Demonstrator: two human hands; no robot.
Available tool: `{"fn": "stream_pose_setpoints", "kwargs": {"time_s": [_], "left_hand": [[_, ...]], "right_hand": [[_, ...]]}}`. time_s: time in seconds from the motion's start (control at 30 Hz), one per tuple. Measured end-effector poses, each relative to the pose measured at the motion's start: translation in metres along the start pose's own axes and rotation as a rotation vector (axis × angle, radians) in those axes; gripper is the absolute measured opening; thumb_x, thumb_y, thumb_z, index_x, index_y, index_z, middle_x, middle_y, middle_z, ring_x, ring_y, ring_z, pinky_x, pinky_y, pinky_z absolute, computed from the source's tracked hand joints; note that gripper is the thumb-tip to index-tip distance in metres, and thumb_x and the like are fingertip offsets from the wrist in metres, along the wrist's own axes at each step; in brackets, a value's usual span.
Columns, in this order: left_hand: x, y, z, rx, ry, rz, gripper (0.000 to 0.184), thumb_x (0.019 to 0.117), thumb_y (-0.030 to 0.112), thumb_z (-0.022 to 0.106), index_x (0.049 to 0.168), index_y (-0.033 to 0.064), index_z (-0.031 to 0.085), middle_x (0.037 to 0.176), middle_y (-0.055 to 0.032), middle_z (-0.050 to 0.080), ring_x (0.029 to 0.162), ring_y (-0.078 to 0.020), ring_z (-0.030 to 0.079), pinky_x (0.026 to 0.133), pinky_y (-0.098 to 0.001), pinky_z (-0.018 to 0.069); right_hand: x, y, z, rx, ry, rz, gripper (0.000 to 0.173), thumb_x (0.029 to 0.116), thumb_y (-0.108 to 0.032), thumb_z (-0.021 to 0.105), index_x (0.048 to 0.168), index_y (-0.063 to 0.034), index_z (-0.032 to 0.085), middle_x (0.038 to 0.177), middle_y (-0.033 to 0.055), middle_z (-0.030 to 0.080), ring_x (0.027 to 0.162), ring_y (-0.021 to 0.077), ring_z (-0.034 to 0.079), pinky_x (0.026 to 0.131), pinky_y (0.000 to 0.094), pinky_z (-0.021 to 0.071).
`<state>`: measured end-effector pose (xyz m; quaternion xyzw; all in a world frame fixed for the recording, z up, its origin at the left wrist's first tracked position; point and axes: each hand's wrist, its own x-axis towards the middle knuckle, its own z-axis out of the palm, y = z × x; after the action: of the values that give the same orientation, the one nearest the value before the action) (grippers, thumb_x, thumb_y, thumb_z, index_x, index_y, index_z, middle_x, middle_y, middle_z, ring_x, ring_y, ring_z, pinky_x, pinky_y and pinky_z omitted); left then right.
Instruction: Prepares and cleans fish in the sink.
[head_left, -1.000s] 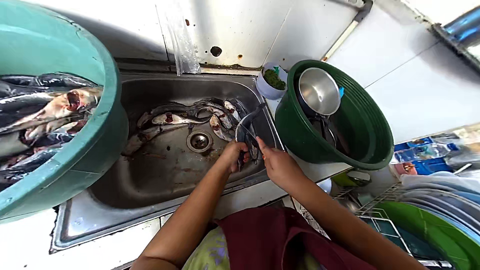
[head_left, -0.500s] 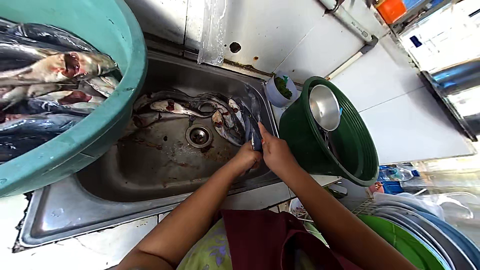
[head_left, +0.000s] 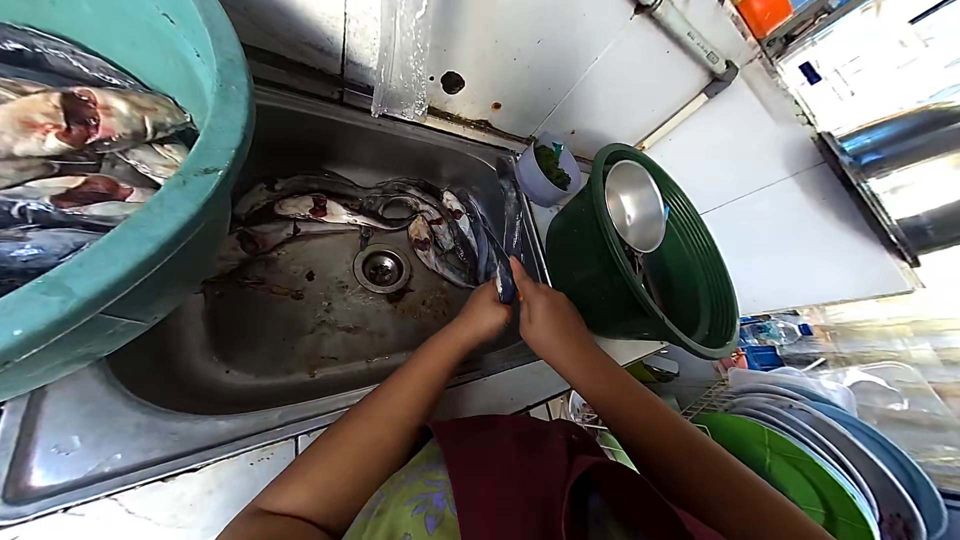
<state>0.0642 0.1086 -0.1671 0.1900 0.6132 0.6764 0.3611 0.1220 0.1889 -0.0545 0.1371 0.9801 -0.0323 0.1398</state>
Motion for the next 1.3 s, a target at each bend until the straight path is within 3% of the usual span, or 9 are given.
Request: {"fn": "stream_pose_setpoints", "kwargs": {"time_s": [0.07,0.23,0.43,0.57,0.67,0.77,0.93,1.13,1.3], "left_hand": [[0.0,-0.002,-0.003,0.007,0.034,0.022,0.025,0.0902,0.0,0.063,0.115,0.0003,0.062,0.093,-0.0128,0.064,0.079,-0.02,0.062,0.072,-0.0415,0.0525],[0.0,0.002,-0.011,-0.13,0.079,-0.074,0.026,0.0898,-0.002,0.061,0.115,0.0014,0.057,0.078,-0.0064,0.055,0.058,-0.0126,0.049,0.053,-0.0295,0.0432],[0.002,-0.002,-0.011,0.089,0.044,0.07,0.026,0.0865,-0.001,0.065,0.112,-0.0032,0.062,0.094,-0.0144,0.064,0.079,-0.0209,0.061,0.073,-0.042,0.0523],[0.006,-0.007,-0.015,-0.213,0.078,0.121,0.017,0.1031,0.018,0.056,0.105,0.002,0.061,0.075,-0.0021,0.059,0.064,-0.0095,0.058,0.063,-0.0269,0.0522],[0.009,-0.009,-0.018,-0.35,0.077,0.111,0.034,0.1111,0.028,0.037,0.092,0.0073,0.057,0.068,0.0005,0.053,0.054,-0.008,0.051,0.054,-0.0226,0.047],[0.01,-0.01,-0.018,-0.423,0.116,0.105,0.037,0.1099,0.027,0.033,0.091,0.0077,0.058,0.066,0.0,0.053,0.053,-0.0088,0.051,0.053,-0.0235,0.0471],[0.014,-0.014,-0.026,-0.434,0.243,0.082,0.05,0.1121,0.028,0.023,0.105,0.0041,0.067,0.069,-0.0013,0.054,0.056,-0.0112,0.052,0.056,-0.0257,0.0484],[0.013,-0.01,-0.03,-0.366,0.384,0.068,0.039,0.1125,0.036,0.033,0.122,0.0083,0.06,0.067,-0.0025,0.054,0.055,-0.0118,0.053,0.054,-0.0266,0.0486],[0.008,-0.009,-0.033,-0.458,0.303,0.166,0.032,0.1107,0.03,0.028,0.133,0.0149,0.045,0.069,-0.0026,0.053,0.056,-0.0131,0.056,0.055,-0.0275,0.051]], "right_hand": [[0.013,-0.002,0.001,0.044,0.026,-0.026,0.061,0.1066,-0.008,0.044,0.165,-0.0185,0.027,0.113,0.022,0.069,0.101,0.0396,0.07,0.089,0.056,0.0558],[-0.017,0.014,0.005,0.108,0.031,-0.102,0.057,0.1072,-0.01,0.041,0.163,-0.0145,0.031,0.112,0.0212,0.071,0.1,0.0363,0.07,0.092,0.0531,0.055],[-0.014,0.014,0.002,0.18,-0.018,-0.038,0.055,0.1086,-0.011,0.04,0.163,-0.0135,0.031,0.115,0.022,0.07,0.104,0.0353,0.069,0.096,0.0503,0.0533],[-0.007,0.03,0.001,0.577,0.074,-0.075,0.052,0.1085,-0.013,0.039,0.16,-0.0183,0.039,0.083,0.0084,0.06,0.056,0.0169,0.052,0.054,0.0355,0.0487],[-0.016,0.044,0.001,0.702,0.089,-0.016,0.052,0.1089,-0.015,0.039,0.161,-0.0227,0.038,0.077,0.0031,0.055,0.049,0.0116,0.046,0.046,0.0304,0.0446],[-0.019,0.05,0.003,0.617,0.082,-0.01,0.051,0.1095,-0.015,0.039,0.16,-0.0211,0.038,0.078,0.0039,0.055,0.053,0.012,0.048,0.051,0.0302,0.0456],[-0.019,0.046,0.012,0.36,0.135,-0.147,0.052,0.1071,-0.016,0.041,0.159,-0.0175,0.042,0.099,0.0143,0.071,0.08,0.0229,0.064,0.079,0.0417,0.0541],[-0.013,0.031,0.01,0.16,0.128,-0.2,0.052,0.108,-0.016,0.042,0.16,-0.0224,0.041,0.106,0.0161,0.072,0.091,0.0309,0.071,0.082,0.05,0.0572],[-0.019,0.023,0.002,0.055,0.082,-0.157,0.054,0.108,-0.015,0.041,0.161,-0.0242,0.037,0.107,0.0158,0.071,0.092,0.0314,0.071,0.082,0.0493,0.0572]]}}
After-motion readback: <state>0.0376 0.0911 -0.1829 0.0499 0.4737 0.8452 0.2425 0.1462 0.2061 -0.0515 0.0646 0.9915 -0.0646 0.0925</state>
